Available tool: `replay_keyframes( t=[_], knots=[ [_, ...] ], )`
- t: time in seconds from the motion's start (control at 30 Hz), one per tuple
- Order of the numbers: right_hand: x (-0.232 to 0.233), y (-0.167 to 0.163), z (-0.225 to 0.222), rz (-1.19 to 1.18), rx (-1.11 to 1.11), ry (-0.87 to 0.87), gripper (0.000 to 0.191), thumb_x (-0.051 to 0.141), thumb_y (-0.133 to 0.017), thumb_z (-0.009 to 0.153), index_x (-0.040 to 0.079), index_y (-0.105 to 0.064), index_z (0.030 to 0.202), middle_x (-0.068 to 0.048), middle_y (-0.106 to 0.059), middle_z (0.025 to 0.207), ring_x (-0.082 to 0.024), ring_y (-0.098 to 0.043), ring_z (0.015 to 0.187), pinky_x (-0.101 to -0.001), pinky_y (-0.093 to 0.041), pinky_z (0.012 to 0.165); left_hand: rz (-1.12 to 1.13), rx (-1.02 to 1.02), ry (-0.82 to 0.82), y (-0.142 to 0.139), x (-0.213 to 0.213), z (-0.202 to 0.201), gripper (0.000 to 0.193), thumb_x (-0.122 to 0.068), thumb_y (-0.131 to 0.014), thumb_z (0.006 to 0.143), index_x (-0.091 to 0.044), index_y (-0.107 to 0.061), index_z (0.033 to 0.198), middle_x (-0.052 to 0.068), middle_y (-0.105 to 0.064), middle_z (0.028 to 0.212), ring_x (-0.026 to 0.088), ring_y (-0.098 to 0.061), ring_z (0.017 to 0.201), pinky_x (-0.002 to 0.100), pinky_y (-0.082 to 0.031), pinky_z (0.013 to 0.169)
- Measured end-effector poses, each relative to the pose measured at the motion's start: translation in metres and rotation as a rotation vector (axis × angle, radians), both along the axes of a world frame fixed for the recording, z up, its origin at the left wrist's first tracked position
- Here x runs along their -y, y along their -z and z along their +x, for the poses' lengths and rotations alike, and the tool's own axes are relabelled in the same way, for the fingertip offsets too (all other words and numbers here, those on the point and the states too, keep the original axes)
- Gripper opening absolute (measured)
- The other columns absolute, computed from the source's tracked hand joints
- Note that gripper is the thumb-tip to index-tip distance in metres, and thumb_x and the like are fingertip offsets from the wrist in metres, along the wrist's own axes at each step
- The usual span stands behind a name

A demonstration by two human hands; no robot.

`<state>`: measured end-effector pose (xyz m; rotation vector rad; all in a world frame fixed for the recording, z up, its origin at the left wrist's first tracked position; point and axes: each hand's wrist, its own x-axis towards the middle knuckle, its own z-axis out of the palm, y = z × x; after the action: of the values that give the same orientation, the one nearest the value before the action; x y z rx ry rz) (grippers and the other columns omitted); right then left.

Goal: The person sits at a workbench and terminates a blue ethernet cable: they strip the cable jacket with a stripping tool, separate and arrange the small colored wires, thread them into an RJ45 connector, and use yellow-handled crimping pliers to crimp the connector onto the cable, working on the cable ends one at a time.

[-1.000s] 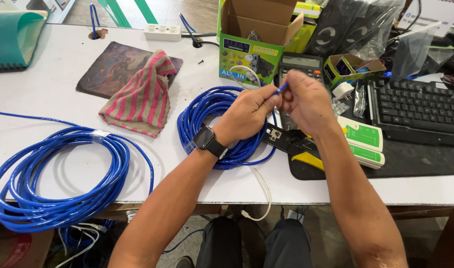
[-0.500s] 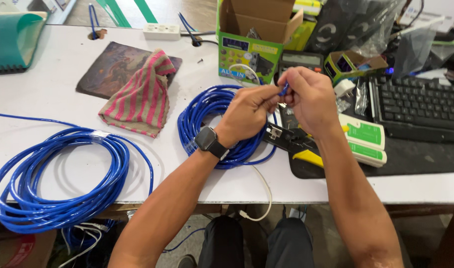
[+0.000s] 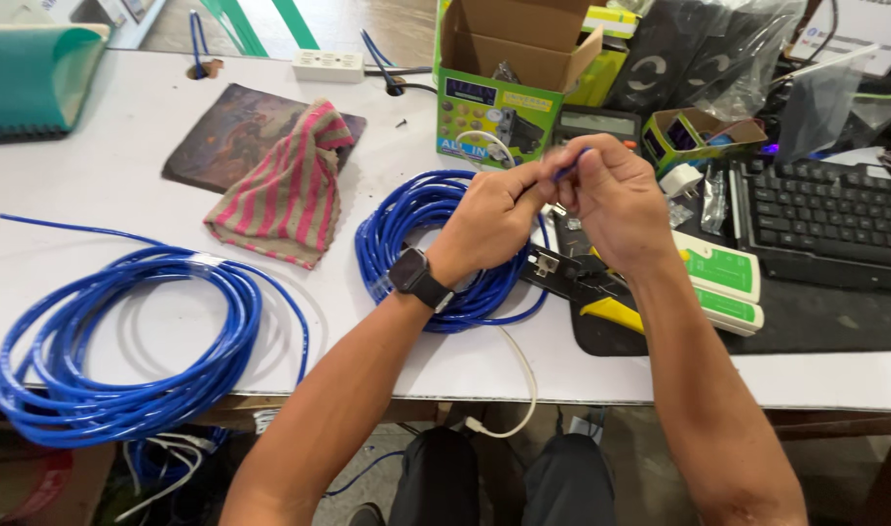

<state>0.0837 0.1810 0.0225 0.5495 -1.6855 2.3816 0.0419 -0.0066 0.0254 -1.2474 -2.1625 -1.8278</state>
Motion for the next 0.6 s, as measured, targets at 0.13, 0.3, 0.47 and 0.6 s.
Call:
replay_keyframes(
  t=[0.13, 0.3, 0.47, 0.6],
  knots=[
    [0.006, -0.001, -0.001, -0.302, 0.232, -0.173, 0.027, 0.029, -0.054, 0.114, 0.004, -0.059, 0.107, -0.004, -0.052, 0.083, -0.014, -0.050, 0.069, -0.0280, -0.048, 0.067, 0.213, -0.071, 0.213, 0.000, 0.007, 0.007, 0.023, -0.018, -0.073, 0.092, -0.008, -0.069, 0.112, 0.006, -0.072, 0.085, 0.016, -0.062, 0.071, 0.030, -0.053, 0.066],
    [0.003, -0.001, -0.001, -0.211, 0.270, -0.231, 0.027, 0.029, -0.058, 0.106, 0.003, -0.055, 0.097, -0.001, -0.043, 0.075, -0.015, -0.050, 0.068, -0.0358, -0.058, 0.075, -0.017, -0.212, 0.016, -0.001, 0.008, 0.010, 0.020, -0.021, -0.078, 0.087, -0.017, -0.079, 0.107, 0.006, -0.060, 0.064, 0.017, -0.057, 0.055, 0.030, -0.050, 0.057],
    [0.004, 0.006, 0.000, -0.284, 0.197, -0.237, 0.029, 0.026, -0.058, 0.113, 0.000, -0.056, 0.102, -0.001, -0.042, 0.078, -0.011, -0.047, 0.071, -0.0353, -0.057, 0.075, 0.012, -0.190, -0.024, 0.002, 0.002, 0.017, 0.020, -0.021, -0.078, 0.087, -0.018, -0.079, 0.107, 0.006, -0.059, 0.062, 0.019, -0.057, 0.053, 0.030, -0.051, 0.057],
    [0.007, 0.004, 0.000, -0.339, 0.140, -0.233, 0.027, 0.027, -0.055, 0.111, 0.001, -0.059, 0.105, -0.004, -0.050, 0.082, -0.014, -0.052, 0.076, -0.0360, -0.059, 0.080, 0.062, -0.040, -0.017, 0.003, -0.001, 0.014, 0.018, -0.020, -0.077, 0.089, -0.012, -0.078, 0.106, 0.007, -0.053, 0.062, 0.012, -0.051, 0.057, 0.030, -0.049, 0.058]
  ],
)
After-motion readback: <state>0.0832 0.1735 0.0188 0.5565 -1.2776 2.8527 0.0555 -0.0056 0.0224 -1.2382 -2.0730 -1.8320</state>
